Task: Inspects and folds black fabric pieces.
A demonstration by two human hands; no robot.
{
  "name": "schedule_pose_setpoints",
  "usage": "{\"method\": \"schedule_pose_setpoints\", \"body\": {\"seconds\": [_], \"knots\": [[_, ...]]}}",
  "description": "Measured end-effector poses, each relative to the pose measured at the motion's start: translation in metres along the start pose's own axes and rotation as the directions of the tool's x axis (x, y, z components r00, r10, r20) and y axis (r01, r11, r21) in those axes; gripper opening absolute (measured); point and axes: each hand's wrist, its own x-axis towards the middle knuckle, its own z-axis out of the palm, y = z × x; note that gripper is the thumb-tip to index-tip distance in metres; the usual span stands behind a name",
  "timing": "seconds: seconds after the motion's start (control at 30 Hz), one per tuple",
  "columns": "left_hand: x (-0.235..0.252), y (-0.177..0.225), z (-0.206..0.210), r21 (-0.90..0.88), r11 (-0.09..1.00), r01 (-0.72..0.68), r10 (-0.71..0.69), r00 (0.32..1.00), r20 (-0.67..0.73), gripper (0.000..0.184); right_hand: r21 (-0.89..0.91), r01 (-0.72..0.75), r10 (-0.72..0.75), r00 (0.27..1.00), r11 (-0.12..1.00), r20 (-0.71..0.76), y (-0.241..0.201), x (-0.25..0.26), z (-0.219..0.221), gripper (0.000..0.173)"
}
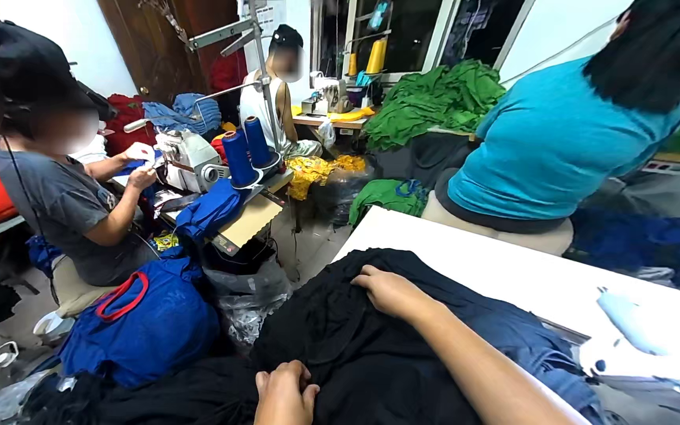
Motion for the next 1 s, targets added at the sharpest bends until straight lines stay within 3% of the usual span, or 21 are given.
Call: {"method": "schedule_pose_setpoints", "body": {"seconds": [0.1,0.3,0.43,0.63,0.73,0.83,1.0], "knots": [[0.004,-0.002,0.002,-0.034,0.998,0.059,-0.059,0.998,-0.003,0.033,-0.025,-0.033,0.033,0.999,0.999,-0.008,0.002,-0.011,-0.009,0.029],[0.012,-0.018,0.015,-0.203,0.979,-0.001,-0.022,0.994,-0.11,0.036,0.105,0.112,-0.08,0.959,0.988,-0.271,0.028,-0.03,-0.009,0.016],[0.012,-0.016,0.017,-0.078,0.995,-0.059,0.037,0.966,-0.256,0.028,0.204,0.161,-0.084,0.936,0.966,-0.342,0.033,-0.046,-0.016,0.017],[0.019,-0.013,0.025,0.12,0.978,-0.173,0.209,0.863,-0.46,0.021,0.263,0.207,-0.099,0.923,0.942,-0.371,0.022,-0.072,-0.036,0.014],[0.023,-0.01,0.022,0.029,0.967,-0.252,0.235,0.847,-0.476,0.019,0.265,0.307,-0.158,0.871,0.914,-0.466,0.023,-0.081,-0.042,0.011],[0.029,-0.008,0.015,-0.027,0.944,-0.329,0.264,0.8,-0.539,0.018,0.278,0.325,-0.117,0.814,0.904,-0.569,0.021,-0.091,-0.053,0.007],[0.035,-0.006,0.001,0.03,0.947,-0.321,0.295,0.827,-0.479,0.017,0.309,0.23,-0.016,0.825,0.923,-0.565,0.01,-0.111,-0.076,0.011]]}}
